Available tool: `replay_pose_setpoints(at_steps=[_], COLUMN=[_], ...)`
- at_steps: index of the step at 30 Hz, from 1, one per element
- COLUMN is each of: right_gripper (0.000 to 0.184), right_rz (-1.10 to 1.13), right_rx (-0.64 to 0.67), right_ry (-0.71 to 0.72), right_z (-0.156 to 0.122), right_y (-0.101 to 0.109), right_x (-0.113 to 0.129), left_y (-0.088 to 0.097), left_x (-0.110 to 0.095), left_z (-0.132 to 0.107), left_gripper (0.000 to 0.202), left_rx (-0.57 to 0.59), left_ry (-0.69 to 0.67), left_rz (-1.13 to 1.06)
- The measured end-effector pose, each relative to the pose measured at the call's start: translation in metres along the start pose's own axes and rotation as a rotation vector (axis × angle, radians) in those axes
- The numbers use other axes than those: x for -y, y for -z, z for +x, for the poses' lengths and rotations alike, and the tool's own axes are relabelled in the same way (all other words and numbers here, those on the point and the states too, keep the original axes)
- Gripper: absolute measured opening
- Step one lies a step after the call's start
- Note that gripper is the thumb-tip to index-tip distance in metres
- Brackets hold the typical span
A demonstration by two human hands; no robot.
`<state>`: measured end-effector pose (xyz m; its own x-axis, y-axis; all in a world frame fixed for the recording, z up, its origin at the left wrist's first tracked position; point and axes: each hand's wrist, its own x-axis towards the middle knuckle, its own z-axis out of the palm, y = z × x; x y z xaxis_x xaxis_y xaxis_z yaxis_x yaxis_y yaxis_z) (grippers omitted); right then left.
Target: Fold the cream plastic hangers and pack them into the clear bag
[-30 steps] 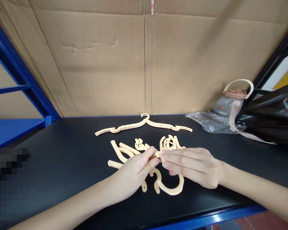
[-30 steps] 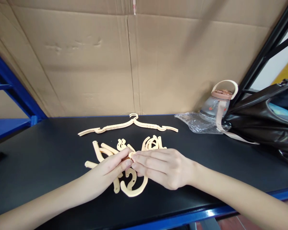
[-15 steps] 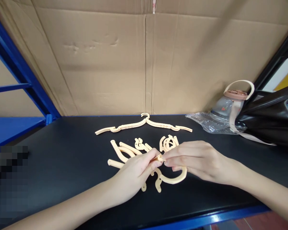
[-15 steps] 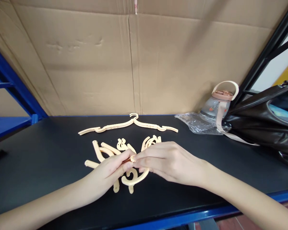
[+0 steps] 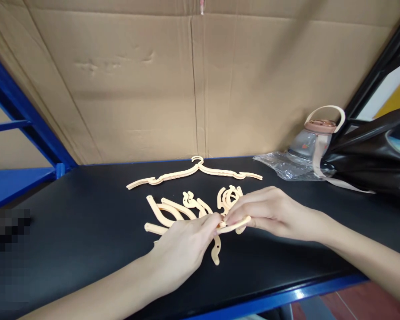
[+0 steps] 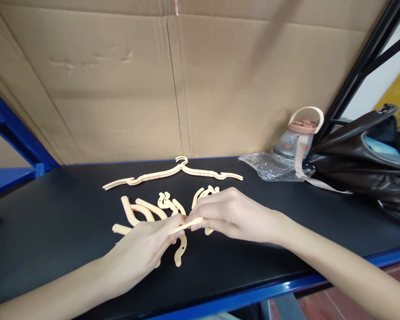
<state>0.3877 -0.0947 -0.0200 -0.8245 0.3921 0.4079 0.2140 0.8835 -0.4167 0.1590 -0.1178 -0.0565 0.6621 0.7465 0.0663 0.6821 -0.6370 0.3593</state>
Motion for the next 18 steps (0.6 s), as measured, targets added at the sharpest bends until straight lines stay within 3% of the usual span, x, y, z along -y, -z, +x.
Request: replay_pose_setpoints(at_steps=[8, 13, 16, 18], right_gripper=[0.015, 0.018, 0.025, 0.029], right_rz=[0.349, 0.577, 0.475, 0.250], right_rx=[-0.224, -0.285, -0.340, -0.385], right_ry=[-0.201, -0.293, -0.332, -0.379], right_z=[0.005, 0.006, 0.007, 0.007], right_y=[-0.011, -0.020, -0.018, -0.013], right_x=[-0.005, -0.006, -0.014, -0.023], left_y=[0.021, 0.022, 0.026, 0.032], left_x=[-0.016, -0.009, 0.003, 0.011], left_z=[-0.004, -0.003, 0.001, 0.005], left_gripper=[0.034, 0.035, 0.037, 0.034], left_rx=[0.013, 0.006, -0.055, -0.134], left_ry=[0.129, 0.170, 0.177, 0.188], left_rz=[-0.116, -0.262, -0.453, -0.597])
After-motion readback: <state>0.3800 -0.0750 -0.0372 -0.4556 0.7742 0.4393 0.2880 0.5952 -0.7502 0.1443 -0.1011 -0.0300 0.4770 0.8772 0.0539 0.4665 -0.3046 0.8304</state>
